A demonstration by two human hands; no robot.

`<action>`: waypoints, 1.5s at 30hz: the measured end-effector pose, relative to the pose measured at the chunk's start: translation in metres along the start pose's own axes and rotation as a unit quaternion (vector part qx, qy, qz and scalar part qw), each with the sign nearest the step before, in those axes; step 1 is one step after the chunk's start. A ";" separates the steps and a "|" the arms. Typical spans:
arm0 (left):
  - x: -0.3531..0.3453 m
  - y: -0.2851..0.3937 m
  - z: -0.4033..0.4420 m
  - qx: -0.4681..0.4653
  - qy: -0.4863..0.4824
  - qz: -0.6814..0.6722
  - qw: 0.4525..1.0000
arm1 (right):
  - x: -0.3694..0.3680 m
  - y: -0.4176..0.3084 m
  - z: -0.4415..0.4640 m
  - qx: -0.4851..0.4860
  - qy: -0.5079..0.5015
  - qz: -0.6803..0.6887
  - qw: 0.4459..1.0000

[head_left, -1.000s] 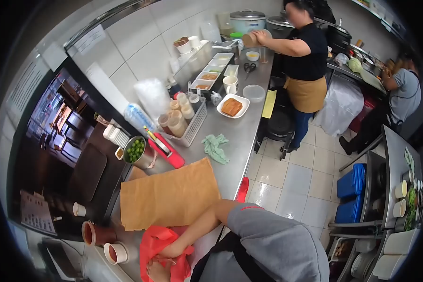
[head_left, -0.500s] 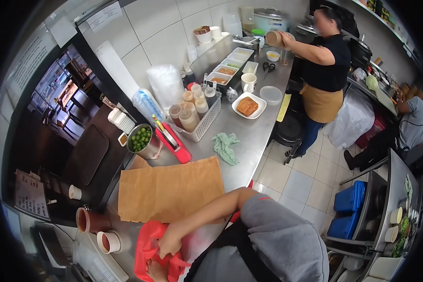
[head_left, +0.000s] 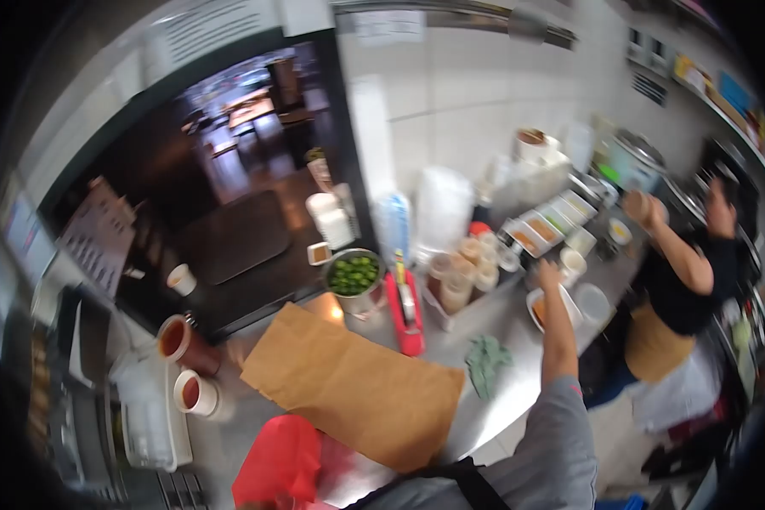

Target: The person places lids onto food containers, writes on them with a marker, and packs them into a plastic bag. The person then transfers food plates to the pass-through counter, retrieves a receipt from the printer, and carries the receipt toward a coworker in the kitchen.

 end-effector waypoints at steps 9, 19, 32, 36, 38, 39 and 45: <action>0.100 0.035 0.020 0.190 0.226 0.054 0.954 | -0.011 0.005 0.009 -0.049 -0.006 0.064 0.997; 0.120 0.033 -0.001 0.025 0.259 -0.119 0.958 | 0.184 -0.112 -0.074 0.272 0.123 0.078 0.951; 0.110 -0.039 -0.021 0.198 0.274 -0.181 0.924 | 0.241 -0.441 -0.520 0.765 -0.375 0.368 0.372; 0.113 -0.049 -0.024 0.118 0.342 -0.202 0.910 | 0.160 -0.498 -0.582 0.822 -0.234 0.253 0.453; 0.116 -0.050 -0.022 0.114 0.352 -0.220 0.903 | 0.112 -0.528 -0.590 0.830 -0.175 0.217 0.484; 0.116 -0.050 -0.020 0.111 0.358 -0.241 0.895 | 0.094 -0.538 -0.592 0.829 -0.172 0.216 0.487; 0.104 -0.062 -0.002 0.085 0.367 -0.254 0.891 | 0.038 -0.552 -0.613 0.853 -0.290 0.157 0.403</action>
Point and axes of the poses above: each hand's wrist, its own z-axis towards the middle knuckle, its own x-axis out of the back of the hand, y = z × x, the point moved 4 cm from there along z, towards the middle knuckle, and after that the axes turned 3 degrees about x, right-handed, at the moved point
